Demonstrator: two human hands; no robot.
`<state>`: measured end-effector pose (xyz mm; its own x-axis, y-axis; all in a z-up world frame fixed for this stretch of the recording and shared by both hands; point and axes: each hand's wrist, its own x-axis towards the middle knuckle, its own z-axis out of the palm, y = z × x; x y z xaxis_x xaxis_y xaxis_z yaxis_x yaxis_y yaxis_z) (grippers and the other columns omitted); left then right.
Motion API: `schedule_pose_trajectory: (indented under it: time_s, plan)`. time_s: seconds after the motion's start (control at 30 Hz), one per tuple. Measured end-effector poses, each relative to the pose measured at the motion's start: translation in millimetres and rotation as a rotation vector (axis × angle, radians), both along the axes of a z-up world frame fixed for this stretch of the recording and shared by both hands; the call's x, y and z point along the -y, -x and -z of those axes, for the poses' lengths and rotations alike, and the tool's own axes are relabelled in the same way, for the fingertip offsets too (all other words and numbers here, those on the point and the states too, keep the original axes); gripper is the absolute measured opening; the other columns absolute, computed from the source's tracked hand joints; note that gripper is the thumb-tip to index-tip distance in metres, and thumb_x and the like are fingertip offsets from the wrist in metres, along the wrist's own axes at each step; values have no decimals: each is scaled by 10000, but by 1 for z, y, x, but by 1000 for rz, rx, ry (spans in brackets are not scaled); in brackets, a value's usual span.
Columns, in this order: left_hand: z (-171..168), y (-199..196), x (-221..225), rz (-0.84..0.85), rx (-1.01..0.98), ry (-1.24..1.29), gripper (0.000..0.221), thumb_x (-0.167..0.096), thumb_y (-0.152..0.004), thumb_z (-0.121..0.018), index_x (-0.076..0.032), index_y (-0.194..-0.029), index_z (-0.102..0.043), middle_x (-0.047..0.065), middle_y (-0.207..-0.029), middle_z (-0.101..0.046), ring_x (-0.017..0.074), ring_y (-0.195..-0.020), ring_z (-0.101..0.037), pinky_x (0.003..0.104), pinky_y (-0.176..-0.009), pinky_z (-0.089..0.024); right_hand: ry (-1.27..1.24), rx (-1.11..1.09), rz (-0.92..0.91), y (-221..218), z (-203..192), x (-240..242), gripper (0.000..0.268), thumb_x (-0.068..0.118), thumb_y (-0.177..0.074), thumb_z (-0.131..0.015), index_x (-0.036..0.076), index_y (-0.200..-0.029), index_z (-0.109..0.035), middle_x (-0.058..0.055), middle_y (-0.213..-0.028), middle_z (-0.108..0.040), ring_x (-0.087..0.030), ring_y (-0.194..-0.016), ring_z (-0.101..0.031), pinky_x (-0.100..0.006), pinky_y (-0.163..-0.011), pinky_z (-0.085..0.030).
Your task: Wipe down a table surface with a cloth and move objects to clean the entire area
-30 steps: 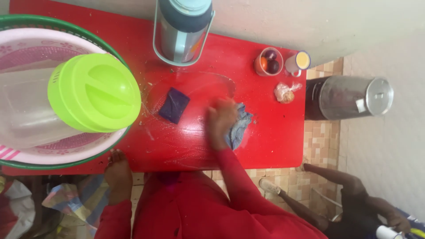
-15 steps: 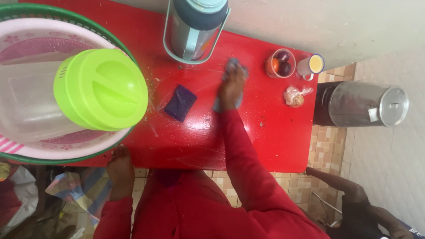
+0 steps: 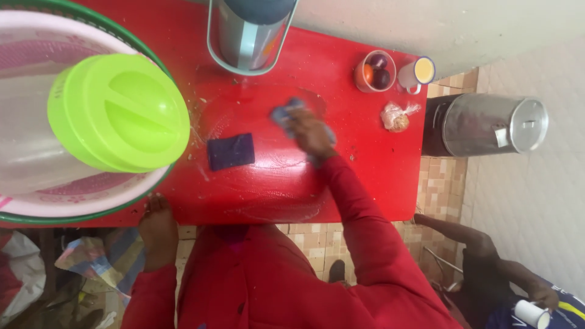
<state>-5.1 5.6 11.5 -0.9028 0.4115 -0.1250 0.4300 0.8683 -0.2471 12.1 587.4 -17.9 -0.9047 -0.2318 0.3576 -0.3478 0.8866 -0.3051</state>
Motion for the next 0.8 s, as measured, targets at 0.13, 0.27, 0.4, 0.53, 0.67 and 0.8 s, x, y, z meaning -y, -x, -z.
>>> schedule_pose_trajectory:
  time_s: [0.13, 0.27, 0.4, 0.53, 0.67, 0.8]
  plan:
    - [-7, 2, 1, 51, -72, -30, 611, -113, -881, -919, -94, -1479, -799, 104, -1397, -836, 240, -1100, -866, 338, -817, -722, -52, 0, 244, -72, -53, -26, 506, 407, -1203, -475, 120, -1535, -726, -225, -1622, -633, -474, -1463, -614, -594, -1287, -417]
    - [17, 3, 11, 86, -88, -52, 709, -140, -804, -958, -88, -1492, -793, 136, -1412, -829, 267, -1090, -867, 376, -801, -721, -107, -15, 553, -160, -90, 8, 458, 272, -1191, -563, 8, -1539, -701, -323, -1613, -607, -516, -1482, -585, -597, -1316, -391]
    - [56, 0, 23, 97, -106, -27, 771, -177, -784, -992, -111, -1523, -785, 121, -1422, -824, 249, -1084, -862, 373, -815, -714, -76, -63, 737, -240, -58, 62, 484, 297, -1208, -512, 3, -1544, -698, -342, -1613, -598, -535, -1479, -573, -613, -1322, -371]
    - [86, -7, 37, 103, -82, -92, 1022, -314, -604, -1078, -103, -1553, -763, 146, -1412, -820, 285, -1084, -860, 416, -816, -713, -101, -48, 1161, -267, 9, 141, 539, 449, -1178, -522, 173, -1620, -659, -235, -1707, -532, -543, -1539, -483, -652, -1322, -313]
    - [83, -4, 36, 121, -102, -115, 1261, -476, -387, -1125, -108, -1539, -768, 129, -1397, -826, 288, -1072, -858, 409, -835, -715, -208, -59, 1408, -197, 21, 220, 587, 538, -1197, -431, 342, -1741, -531, -114, -1856, -383, -494, -1676, -334, -612, -1361, -231]
    - [53, -5, 25, 118, -94, -107, 1328, -519, -354, -1134, -113, -1560, -752, 129, -1430, -813, 295, -1081, -856, 421, -840, -710, 313, 23, 1404, -69, -103, 321, 583, 382, -1183, -582, 259, -1749, -507, -119, -1849, -392, -415, -1671, -386, -574, -1418, -147]
